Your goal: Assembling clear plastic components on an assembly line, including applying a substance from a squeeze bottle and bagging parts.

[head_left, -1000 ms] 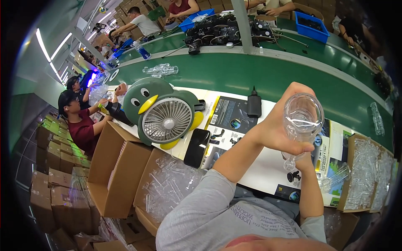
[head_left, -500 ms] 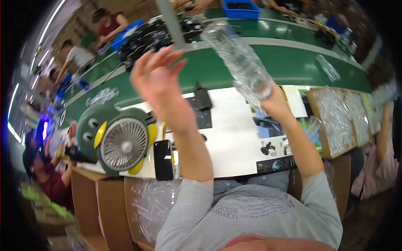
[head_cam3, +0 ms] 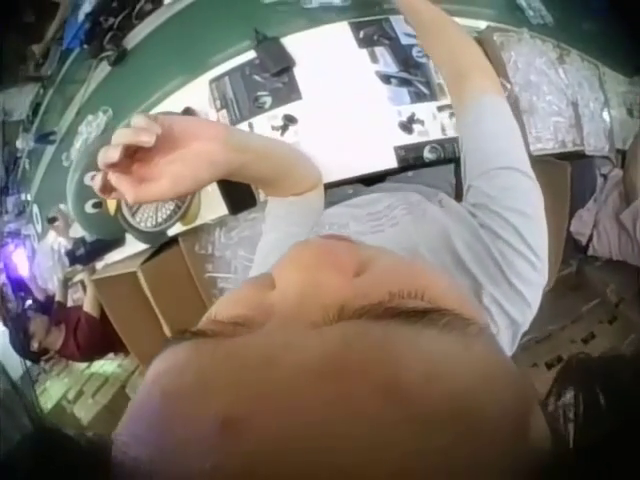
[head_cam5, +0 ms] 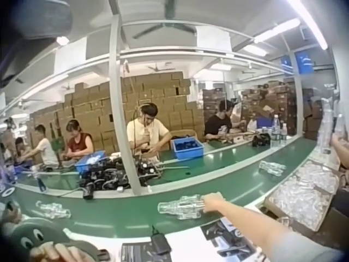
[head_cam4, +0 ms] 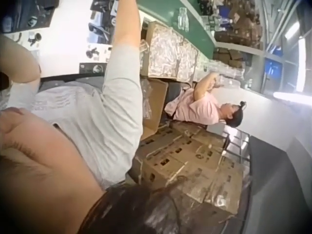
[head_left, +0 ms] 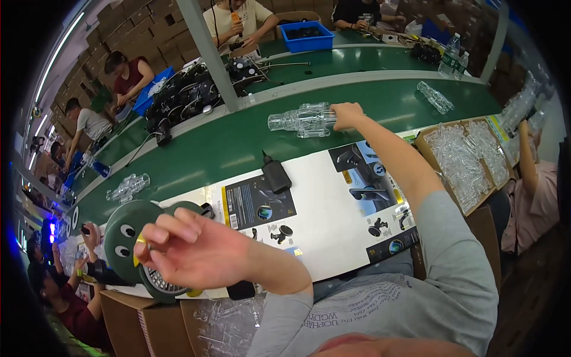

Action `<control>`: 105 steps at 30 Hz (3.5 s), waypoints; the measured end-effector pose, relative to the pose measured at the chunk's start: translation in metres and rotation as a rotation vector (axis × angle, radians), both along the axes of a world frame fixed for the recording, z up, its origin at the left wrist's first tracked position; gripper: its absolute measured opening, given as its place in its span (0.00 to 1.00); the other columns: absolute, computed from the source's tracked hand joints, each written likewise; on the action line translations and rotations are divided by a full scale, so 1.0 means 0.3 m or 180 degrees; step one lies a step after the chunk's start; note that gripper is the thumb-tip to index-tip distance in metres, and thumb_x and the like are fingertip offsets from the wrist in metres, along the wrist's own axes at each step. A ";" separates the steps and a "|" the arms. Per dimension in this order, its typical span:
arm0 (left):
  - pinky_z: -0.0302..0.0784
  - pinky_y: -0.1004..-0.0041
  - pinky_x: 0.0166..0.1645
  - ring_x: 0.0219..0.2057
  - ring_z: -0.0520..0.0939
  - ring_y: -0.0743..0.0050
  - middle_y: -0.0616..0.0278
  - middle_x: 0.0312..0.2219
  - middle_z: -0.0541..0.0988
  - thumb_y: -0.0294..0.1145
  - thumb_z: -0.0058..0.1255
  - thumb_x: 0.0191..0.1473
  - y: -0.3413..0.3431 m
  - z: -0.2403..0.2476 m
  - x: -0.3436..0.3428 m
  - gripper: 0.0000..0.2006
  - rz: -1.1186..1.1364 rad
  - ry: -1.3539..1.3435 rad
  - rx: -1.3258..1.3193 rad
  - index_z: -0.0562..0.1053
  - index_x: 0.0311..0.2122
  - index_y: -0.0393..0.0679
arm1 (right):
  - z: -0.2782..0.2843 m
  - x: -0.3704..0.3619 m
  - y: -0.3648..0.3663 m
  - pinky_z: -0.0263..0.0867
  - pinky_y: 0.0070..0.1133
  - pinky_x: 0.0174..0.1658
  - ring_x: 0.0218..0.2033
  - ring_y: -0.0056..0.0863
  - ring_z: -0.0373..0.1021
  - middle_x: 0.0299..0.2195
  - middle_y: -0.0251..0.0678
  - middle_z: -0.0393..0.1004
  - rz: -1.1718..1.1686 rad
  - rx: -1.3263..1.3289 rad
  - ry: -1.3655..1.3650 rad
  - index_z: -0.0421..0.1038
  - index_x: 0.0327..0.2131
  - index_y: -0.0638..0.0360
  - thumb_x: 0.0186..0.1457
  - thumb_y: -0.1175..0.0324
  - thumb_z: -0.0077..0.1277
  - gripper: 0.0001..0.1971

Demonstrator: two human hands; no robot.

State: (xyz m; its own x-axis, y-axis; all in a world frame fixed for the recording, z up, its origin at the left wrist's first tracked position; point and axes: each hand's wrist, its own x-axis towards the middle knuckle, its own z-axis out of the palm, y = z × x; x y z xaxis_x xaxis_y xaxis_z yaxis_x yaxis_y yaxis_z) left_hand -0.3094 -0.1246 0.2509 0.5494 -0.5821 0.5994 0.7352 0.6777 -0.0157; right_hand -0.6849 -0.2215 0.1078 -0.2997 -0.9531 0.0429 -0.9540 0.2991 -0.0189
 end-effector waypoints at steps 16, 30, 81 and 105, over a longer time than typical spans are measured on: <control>0.52 0.80 0.21 0.15 0.58 0.80 0.63 0.23 0.63 0.28 0.39 0.51 -0.029 -0.001 -0.018 0.05 -0.0207 -0.0081 0.0124 0.63 0.34 0.41 | 0.102 -0.060 0.065 0.60 0.35 0.46 0.49 0.35 0.60 0.44 0.34 0.65 0.0556 -0.0233 0.0773 0.58 0.51 0.39 0.36 0.62 0.60 0.34; 0.64 0.84 0.22 0.20 0.69 0.80 0.56 0.22 0.72 0.23 0.39 0.52 0.026 -0.031 -0.292 0.08 -0.0609 -0.2887 0.0061 0.65 0.38 0.36 | 0.198 -0.052 0.961 0.61 0.33 0.47 0.47 0.32 0.64 0.41 0.35 0.69 0.0666 0.1270 0.0964 0.69 0.41 0.46 0.41 0.69 0.52 0.18; 0.78 0.70 0.34 0.30 0.78 0.66 0.54 0.34 0.74 0.49 0.35 0.57 -0.040 -0.698 -0.459 0.22 -0.4906 -0.3438 0.2261 0.66 0.43 0.37 | 0.002 0.598 0.023 0.58 0.21 0.30 0.31 0.23 0.67 0.25 0.25 0.69 0.4003 -0.0910 0.1672 0.64 0.34 0.49 0.48 0.67 0.43 0.07; 0.70 0.69 0.46 0.39 0.74 0.64 0.49 0.43 0.70 0.35 0.51 0.50 -0.102 -0.613 -0.341 0.28 -0.3449 -0.2877 0.1705 0.55 0.55 0.47 | -0.066 0.210 0.583 0.50 0.13 0.21 0.11 0.12 0.47 0.22 0.26 0.65 0.0005 -0.2896 -0.7640 0.64 0.44 0.51 0.52 0.68 0.47 0.15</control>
State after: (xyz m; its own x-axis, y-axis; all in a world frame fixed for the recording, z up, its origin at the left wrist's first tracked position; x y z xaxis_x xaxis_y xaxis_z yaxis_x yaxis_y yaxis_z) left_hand -0.4116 -0.1551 0.0671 -0.7039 -0.7054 0.0829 0.4957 -0.4043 0.7687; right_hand -0.6218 -0.0466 0.0881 -0.4202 -0.9074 -0.0036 0.7722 -0.3555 -0.5266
